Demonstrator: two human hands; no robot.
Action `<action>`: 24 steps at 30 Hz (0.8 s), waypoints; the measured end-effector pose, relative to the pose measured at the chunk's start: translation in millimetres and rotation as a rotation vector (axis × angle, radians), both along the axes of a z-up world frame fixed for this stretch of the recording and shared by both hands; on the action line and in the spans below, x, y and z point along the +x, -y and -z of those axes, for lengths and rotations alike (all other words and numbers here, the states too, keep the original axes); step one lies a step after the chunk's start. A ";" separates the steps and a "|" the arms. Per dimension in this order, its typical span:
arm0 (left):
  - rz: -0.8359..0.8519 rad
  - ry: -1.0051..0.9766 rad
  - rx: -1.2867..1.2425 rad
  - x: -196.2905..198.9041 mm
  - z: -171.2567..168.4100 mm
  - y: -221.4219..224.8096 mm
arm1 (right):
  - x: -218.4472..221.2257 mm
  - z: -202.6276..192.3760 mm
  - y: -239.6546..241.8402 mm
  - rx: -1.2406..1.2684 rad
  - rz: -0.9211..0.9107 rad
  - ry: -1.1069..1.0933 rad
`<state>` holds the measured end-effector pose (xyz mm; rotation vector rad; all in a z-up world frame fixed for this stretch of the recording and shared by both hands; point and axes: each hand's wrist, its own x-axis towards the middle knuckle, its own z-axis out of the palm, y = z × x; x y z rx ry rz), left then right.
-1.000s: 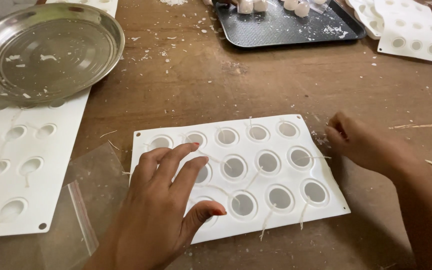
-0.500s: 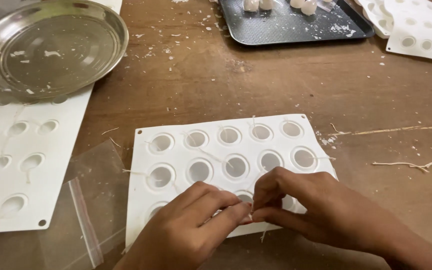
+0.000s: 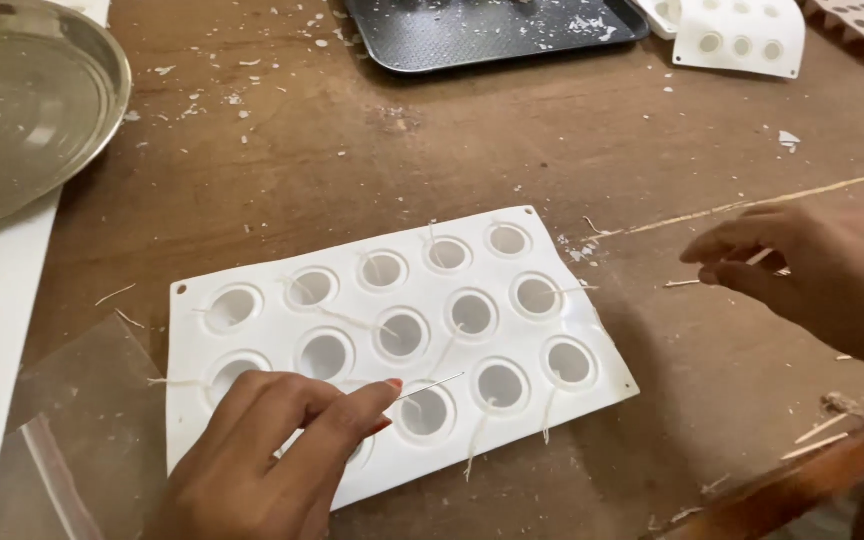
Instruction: Threading cotton wicks through silicone candle molds using a needle.
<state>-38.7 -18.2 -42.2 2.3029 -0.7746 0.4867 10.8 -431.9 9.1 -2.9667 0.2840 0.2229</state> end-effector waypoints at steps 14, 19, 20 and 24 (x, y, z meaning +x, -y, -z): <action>-0.041 -0.001 0.086 16.6 3.3 -0.2 | 1.5 69.0 38.0 -0.032 -0.328 0.298; -0.091 -0.074 0.099 16.6 3.6 0.7 | 3.2 14.8 -21.6 0.150 -0.259 0.252; -0.069 -0.080 0.102 16.7 2.7 0.2 | 1.1 -6.0 -50.3 0.070 -0.157 0.196; -0.023 -0.123 0.090 14.1 -0.3 0.3 | 4.7 -13.0 -84.2 0.207 -0.403 0.270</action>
